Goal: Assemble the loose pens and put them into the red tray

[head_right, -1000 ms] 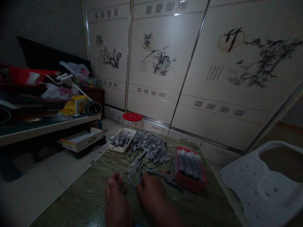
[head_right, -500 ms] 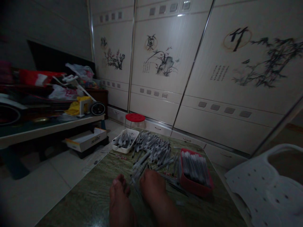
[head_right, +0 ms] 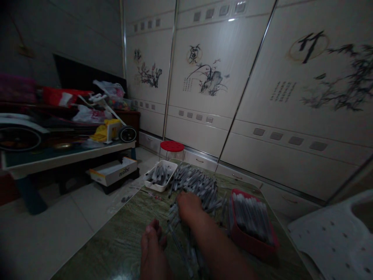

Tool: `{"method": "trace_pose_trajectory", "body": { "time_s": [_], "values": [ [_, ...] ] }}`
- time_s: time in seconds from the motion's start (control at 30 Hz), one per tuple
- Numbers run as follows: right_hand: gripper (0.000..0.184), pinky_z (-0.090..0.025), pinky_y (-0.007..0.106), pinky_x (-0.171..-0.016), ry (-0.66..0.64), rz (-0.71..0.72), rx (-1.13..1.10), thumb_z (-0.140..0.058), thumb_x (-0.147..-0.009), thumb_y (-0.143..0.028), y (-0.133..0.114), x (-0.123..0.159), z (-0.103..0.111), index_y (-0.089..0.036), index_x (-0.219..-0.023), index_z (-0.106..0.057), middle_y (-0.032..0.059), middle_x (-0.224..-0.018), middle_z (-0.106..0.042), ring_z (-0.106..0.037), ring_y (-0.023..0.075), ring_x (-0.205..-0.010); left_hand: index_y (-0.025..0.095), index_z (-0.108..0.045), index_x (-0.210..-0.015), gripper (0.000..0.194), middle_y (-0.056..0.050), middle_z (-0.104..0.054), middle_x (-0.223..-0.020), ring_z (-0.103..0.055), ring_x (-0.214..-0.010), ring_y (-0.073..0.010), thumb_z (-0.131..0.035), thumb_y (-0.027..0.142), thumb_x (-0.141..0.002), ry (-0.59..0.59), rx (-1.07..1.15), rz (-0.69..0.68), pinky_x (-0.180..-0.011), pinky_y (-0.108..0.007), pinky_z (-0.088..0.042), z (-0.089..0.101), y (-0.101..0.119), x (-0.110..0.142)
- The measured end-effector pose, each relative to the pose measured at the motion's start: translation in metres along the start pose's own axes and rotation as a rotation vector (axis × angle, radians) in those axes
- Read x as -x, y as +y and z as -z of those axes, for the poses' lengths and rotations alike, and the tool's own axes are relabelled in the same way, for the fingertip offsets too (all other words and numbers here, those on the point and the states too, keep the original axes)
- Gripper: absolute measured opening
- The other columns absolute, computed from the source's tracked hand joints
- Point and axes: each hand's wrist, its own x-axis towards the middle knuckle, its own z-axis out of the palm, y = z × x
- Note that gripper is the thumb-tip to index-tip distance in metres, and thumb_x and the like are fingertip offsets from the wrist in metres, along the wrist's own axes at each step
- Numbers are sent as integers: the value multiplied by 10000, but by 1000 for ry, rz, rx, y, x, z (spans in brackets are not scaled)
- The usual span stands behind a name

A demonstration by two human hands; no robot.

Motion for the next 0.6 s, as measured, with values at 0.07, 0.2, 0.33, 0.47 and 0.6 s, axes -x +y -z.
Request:
{"method": "trace_pose_trajectory", "body": {
  "time_s": [0.07,0.2,0.33,0.47,0.6],
  "values": [
    [356,-613,477,-953,-26,32,28,-695,-1028,-368,0,-5,-2,-206,-1342,-654,98,-1367,-675,-703,261,-1135,180,-547,-1441,603,-188,-520,-1589,-482,-1475,-340,-337,598,-1061,0,3,1,-1247,-511,-349,-1,0,0],
    [367,-613,483,-953,-58,74,54,-699,-1025,-369,1,-6,2,-199,-1347,-650,100,-1367,-674,-703,265,-1137,191,-553,-1443,645,-196,-540,-1571,-499,-1465,-352,-346,652,-1042,-1,-20,-2,-1243,-531,-353,1,-5,-3],
    [356,-615,477,-950,-73,95,44,-695,-1028,-368,-1,-2,8,-202,-1340,-654,99,-1362,-677,-705,260,-1130,210,-571,-1438,650,-184,-559,-1563,-499,-1477,-356,-369,673,-1029,5,-63,-10,-1249,-534,-351,4,-9,-7],
    [353,-611,482,-959,-47,93,19,-701,-1025,-377,-8,12,11,-203,-1328,-659,95,-1358,-680,-704,258,-1134,210,-546,-1471,635,-175,-519,-1611,-470,-1506,-347,-393,645,-1034,-17,-50,-4,-1274,-522,-317,5,-12,-10],
    [189,-573,420,-960,-14,60,-27,-605,-1030,-168,-14,40,16,-179,-1149,-752,102,-1218,-746,-706,273,-1135,184,-515,-1496,687,-198,-500,-1621,-434,-1534,-349,-398,671,-1028,-34,-31,-44,-1283,-519,-304,5,-17,-12]
  ]
}}
